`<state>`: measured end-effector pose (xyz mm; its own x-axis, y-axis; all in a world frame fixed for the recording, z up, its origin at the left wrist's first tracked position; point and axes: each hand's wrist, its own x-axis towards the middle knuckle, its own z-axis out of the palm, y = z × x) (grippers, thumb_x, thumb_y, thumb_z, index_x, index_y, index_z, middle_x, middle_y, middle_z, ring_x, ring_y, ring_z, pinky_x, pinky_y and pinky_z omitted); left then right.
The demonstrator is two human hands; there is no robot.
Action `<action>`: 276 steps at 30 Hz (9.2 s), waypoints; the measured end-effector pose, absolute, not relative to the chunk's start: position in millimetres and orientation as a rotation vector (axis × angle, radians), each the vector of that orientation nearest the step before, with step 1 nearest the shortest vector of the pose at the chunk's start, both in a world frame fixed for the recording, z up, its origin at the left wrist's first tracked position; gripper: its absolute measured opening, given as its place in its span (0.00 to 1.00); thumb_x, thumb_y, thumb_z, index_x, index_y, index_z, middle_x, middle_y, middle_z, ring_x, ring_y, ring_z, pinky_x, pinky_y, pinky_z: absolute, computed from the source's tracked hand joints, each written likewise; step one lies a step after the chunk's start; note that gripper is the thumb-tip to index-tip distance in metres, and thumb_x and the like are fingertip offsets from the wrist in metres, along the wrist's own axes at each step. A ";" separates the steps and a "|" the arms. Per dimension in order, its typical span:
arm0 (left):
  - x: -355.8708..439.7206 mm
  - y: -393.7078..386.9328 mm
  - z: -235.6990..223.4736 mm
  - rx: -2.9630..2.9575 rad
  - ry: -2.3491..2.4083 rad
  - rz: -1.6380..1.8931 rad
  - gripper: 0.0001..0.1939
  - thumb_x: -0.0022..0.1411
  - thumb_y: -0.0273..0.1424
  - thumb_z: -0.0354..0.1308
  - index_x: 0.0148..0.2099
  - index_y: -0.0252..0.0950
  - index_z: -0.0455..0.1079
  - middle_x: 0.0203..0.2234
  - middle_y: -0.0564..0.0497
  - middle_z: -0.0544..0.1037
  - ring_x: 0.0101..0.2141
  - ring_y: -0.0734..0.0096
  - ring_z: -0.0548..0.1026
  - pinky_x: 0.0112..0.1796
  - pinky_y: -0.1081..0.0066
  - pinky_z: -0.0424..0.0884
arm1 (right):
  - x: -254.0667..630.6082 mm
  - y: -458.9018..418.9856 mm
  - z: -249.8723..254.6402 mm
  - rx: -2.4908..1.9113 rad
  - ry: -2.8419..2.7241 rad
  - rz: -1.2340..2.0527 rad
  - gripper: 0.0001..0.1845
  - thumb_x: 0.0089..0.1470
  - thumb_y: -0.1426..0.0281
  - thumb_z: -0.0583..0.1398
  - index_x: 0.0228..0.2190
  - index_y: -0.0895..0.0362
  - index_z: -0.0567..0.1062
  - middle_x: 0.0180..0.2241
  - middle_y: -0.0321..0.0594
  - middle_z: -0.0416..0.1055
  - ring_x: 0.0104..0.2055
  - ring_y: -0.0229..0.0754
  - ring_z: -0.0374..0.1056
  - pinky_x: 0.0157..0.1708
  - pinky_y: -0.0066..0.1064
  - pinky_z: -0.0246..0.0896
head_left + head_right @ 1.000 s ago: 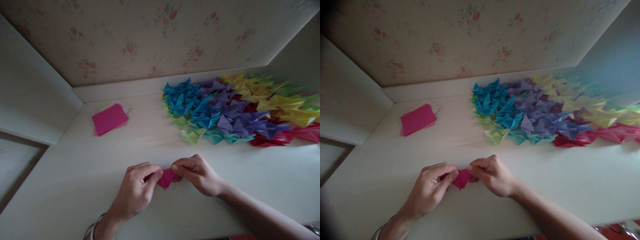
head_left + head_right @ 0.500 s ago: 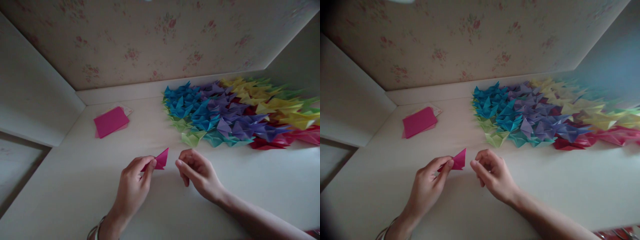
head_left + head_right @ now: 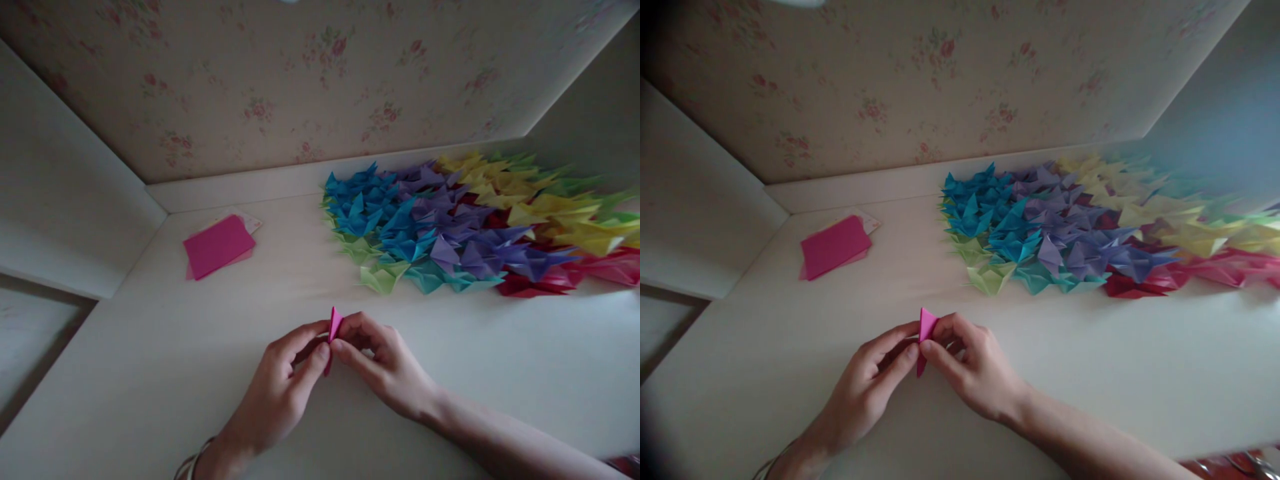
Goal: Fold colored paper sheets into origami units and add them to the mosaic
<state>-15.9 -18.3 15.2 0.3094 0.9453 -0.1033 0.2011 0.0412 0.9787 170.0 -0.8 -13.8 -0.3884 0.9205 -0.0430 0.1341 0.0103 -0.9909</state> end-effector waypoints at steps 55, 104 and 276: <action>-18.2 -26.5 -6.6 2.091 1.234 0.950 0.27 0.67 0.18 0.49 0.65 0.41 0.64 0.61 0.47 0.72 0.60 0.67 0.70 0.60 0.67 0.66 | 174.8 -9.3 -19.0 -0.951 -1.951 0.878 0.21 0.53 0.79 0.53 0.48 0.54 0.67 0.39 0.43 0.77 0.39 0.45 0.74 0.39 0.36 0.70; -24.3 -28.4 2.4 1.492 1.346 1.251 0.26 0.54 0.14 0.56 0.48 0.44 0.80 0.43 0.53 0.85 0.44 0.63 0.82 0.45 0.69 0.79 | 171.3 -17.0 -12.3 -0.688 -2.106 0.590 0.29 0.58 0.77 0.62 0.60 0.58 0.64 0.57 0.54 0.71 0.57 0.45 0.71 0.52 0.32 0.71; -10.8 -25.0 7.6 1.466 1.486 0.772 0.17 0.72 0.43 0.47 0.33 0.39 0.64 0.16 0.60 0.66 0.16 0.74 0.64 0.20 0.74 0.60 | 164.2 -4.4 -4.3 -1.050 -1.416 2.103 0.20 0.54 0.55 0.65 0.28 0.61 0.77 0.26 0.43 0.79 0.26 0.38 0.75 0.29 0.28 0.72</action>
